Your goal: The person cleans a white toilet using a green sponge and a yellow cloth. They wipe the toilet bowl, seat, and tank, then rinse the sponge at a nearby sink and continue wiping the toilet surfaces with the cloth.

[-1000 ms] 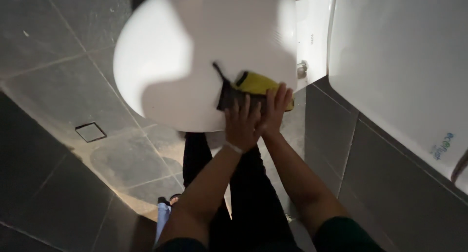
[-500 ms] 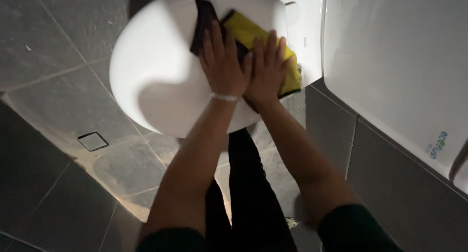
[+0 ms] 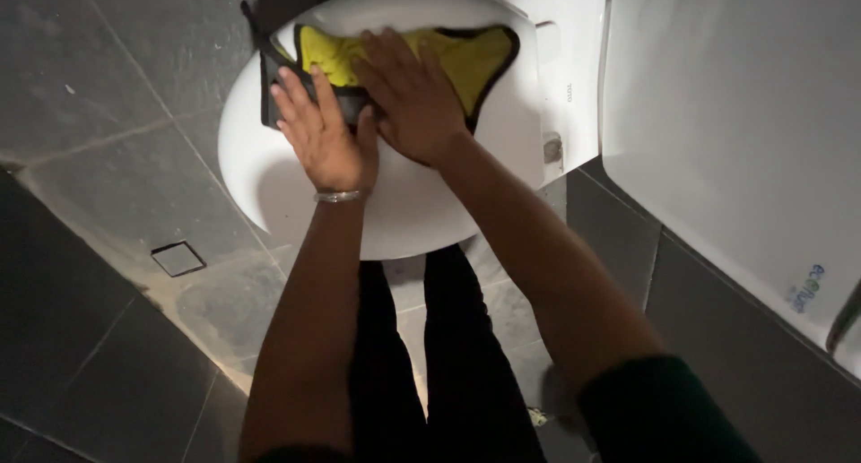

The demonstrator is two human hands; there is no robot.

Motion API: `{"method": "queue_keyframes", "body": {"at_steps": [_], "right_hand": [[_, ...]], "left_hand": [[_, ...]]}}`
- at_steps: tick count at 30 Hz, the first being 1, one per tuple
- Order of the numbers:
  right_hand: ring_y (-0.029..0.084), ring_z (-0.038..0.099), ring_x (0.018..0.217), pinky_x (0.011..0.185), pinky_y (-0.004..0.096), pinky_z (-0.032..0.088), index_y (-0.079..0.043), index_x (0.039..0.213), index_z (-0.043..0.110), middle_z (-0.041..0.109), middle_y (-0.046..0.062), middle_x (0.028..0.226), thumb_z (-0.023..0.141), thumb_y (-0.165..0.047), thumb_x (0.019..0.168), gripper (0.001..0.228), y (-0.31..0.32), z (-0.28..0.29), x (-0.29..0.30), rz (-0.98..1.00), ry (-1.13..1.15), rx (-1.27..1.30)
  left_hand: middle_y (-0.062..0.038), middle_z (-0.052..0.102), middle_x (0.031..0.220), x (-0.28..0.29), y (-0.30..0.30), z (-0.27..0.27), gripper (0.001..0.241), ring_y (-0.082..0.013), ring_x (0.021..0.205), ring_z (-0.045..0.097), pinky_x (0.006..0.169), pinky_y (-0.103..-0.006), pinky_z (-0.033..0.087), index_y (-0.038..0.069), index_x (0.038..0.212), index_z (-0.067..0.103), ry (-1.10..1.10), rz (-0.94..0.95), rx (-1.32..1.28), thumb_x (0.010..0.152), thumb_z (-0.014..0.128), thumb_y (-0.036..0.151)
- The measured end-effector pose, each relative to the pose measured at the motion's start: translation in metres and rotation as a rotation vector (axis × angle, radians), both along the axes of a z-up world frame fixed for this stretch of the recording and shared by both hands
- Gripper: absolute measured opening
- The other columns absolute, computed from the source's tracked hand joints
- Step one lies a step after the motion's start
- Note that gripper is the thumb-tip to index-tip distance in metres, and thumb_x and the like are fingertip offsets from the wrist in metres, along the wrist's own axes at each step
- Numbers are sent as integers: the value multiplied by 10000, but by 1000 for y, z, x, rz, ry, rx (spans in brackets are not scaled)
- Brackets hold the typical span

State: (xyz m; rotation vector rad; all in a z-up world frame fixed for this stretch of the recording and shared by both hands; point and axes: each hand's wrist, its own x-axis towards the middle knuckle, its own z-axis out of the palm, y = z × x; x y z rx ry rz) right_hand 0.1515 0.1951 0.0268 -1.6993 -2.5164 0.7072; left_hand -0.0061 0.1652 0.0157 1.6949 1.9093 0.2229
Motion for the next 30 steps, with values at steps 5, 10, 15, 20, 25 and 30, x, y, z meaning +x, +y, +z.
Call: {"method": "queue_keyframes", "body": {"at_steps": [5,10,15,20,25,30], "right_hand": [[324,377,1484,1177,544,300,-143,1457,576,458,114,1575,720,-234,829,651,40,-10,14,-58,80,59],[408,658,986,874,540,495,-75,1240,674,701,202,1079,642,-386,1009,388,83,-31,50,-277,22,-88],[433,690,846,733,539,535,-38,1054,730,729,221,947,638,-414,1029,387,81,-51,104,-330,71,39],[472,632,1157,1008,490,509,45,1226,691,682,288,1247,659,-253,1080,334,50,-71,172,-328,194,136],[501,511,1358,1137,481,397,77,1286,684,618,326,1375,641,-120,1043,315,11,-69,205,-458,295,109],[489,594,1255,1064,477,491,72,1272,674,654,319,1281,649,-191,1040,351,32,-51,176,-403,230,96]], "left_hand": [[-294,40,1682,12,14,-1,958,-550,1545,51,1188,-710,193,87,1645,242,-15,10,-14,924,813,356],[-310,32,1692,38,10,3,1012,-553,1562,80,1229,-704,232,37,1651,220,-59,-123,136,912,824,375],[-303,109,1671,54,3,2,953,-547,1539,148,1183,-712,253,-11,1593,314,-56,-124,109,903,815,415],[-271,194,1674,57,-3,-8,918,-513,1551,236,1206,-685,280,25,1589,360,-21,-80,256,909,778,479],[-307,175,1650,59,-1,-12,960,-513,1529,182,1190,-679,214,-13,1571,351,61,-121,92,916,686,604],[-322,146,1659,59,-3,-13,982,-465,1555,122,1220,-645,162,-48,1588,305,108,-154,67,951,650,616]]}}
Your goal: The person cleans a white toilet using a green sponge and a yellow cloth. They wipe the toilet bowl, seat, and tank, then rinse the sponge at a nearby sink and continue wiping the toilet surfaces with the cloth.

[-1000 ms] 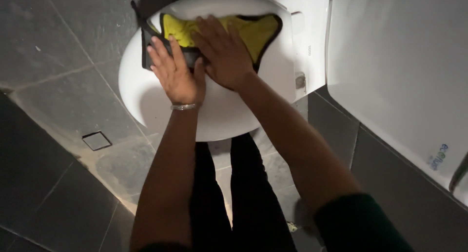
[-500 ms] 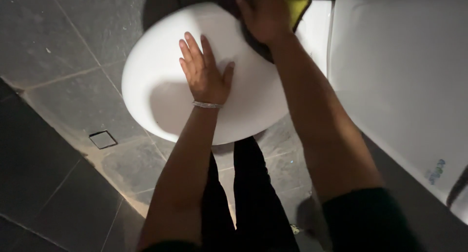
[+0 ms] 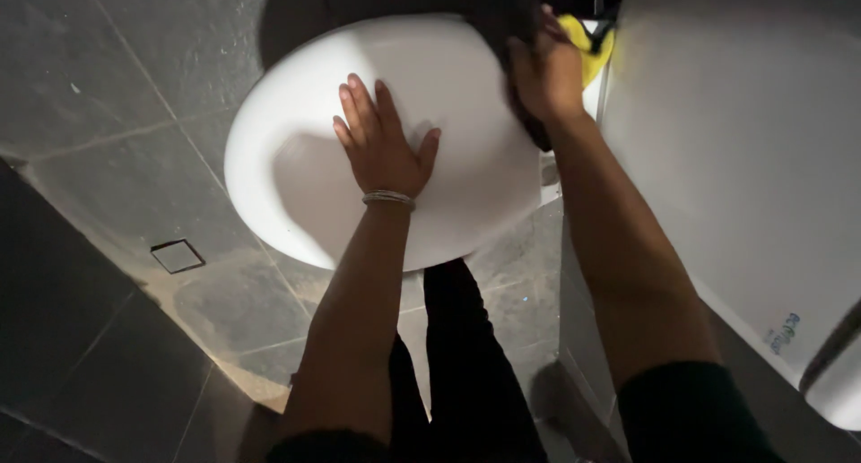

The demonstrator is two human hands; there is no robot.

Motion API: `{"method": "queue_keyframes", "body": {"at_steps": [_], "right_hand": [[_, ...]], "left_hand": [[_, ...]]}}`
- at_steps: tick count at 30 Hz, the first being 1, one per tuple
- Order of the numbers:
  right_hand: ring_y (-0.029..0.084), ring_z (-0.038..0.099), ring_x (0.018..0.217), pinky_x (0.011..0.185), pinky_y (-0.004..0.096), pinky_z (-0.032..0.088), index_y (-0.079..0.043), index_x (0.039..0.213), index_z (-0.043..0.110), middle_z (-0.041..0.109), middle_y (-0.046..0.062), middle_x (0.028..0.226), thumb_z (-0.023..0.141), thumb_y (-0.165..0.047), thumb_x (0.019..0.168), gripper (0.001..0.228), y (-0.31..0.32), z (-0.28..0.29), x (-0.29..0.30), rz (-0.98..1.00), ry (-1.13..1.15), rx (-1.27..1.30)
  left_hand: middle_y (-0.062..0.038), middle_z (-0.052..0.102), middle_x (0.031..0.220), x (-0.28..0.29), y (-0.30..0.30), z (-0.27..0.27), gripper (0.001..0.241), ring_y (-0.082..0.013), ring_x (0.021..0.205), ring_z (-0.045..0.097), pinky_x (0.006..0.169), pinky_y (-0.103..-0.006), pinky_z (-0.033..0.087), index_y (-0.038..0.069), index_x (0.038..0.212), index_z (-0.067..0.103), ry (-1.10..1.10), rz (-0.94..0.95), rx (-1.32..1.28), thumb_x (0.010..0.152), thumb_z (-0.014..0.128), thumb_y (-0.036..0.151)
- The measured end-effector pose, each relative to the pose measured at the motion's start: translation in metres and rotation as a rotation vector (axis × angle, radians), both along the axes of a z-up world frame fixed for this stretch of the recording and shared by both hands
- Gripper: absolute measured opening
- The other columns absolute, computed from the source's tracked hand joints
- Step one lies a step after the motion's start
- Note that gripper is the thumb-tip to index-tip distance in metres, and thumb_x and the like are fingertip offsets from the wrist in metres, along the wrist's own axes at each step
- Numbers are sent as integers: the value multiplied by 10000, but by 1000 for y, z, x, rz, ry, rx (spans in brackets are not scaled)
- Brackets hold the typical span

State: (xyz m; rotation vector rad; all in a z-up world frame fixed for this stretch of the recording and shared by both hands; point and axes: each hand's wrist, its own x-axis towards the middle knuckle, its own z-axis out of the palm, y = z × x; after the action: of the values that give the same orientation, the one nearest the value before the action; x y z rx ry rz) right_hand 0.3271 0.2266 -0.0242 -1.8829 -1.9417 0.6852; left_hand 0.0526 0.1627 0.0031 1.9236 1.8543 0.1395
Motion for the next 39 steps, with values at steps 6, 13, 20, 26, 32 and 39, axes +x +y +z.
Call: {"method": "queue_keyframes", "body": {"at_steps": [6,13,20,26,32,39], "right_hand": [[439,670,917,788,555,505,-63,1017,743,721,230,960,616,-447,985,406,66,24,-109,27,-194,-327],[429,620,1111,1007,544,460,11,1143,700,681,234,1156,702,-445,976,485,41,18,-131,111,-242,37],[415,591,1298,1125,465,465,20,1401,571,623,257,1384,685,-310,1053,494,-29,20,-49,-168,-119,87],[496,400,1385,1150,593,313,88,1427,460,453,329,1460,618,-374,1015,639,-57,19,-82,-198,-353,82],[502,312,1488,1180,695,265,-6,1375,525,365,241,1565,585,-446,1037,557,-45,1,-142,155,-440,-16],[485,288,1463,1098,731,261,-112,1419,540,331,193,1622,659,-451,917,617,-102,47,-110,221,-371,-232]], "left_hand": [[-292,162,1663,2,7,6,964,-437,1555,126,1219,-626,152,-48,1564,311,6,30,-148,893,631,565],[-278,168,1683,-2,-1,-1,856,-426,1578,144,1246,-615,184,-42,1583,314,7,28,-16,985,599,501],[-272,159,1675,0,10,9,878,-420,1568,133,1226,-615,194,-34,1589,304,24,14,-171,958,598,499],[-277,153,1670,-1,5,4,904,-425,1560,121,1216,-633,183,-43,1583,283,-29,6,-169,944,597,513],[-246,217,1730,-4,-1,-17,822,-406,1630,153,1293,-598,189,-46,1609,325,23,3,-242,931,527,374],[-206,271,1675,-6,-15,-22,729,-444,1571,201,1228,-669,197,58,1577,410,-146,-3,60,1006,579,480]]}}
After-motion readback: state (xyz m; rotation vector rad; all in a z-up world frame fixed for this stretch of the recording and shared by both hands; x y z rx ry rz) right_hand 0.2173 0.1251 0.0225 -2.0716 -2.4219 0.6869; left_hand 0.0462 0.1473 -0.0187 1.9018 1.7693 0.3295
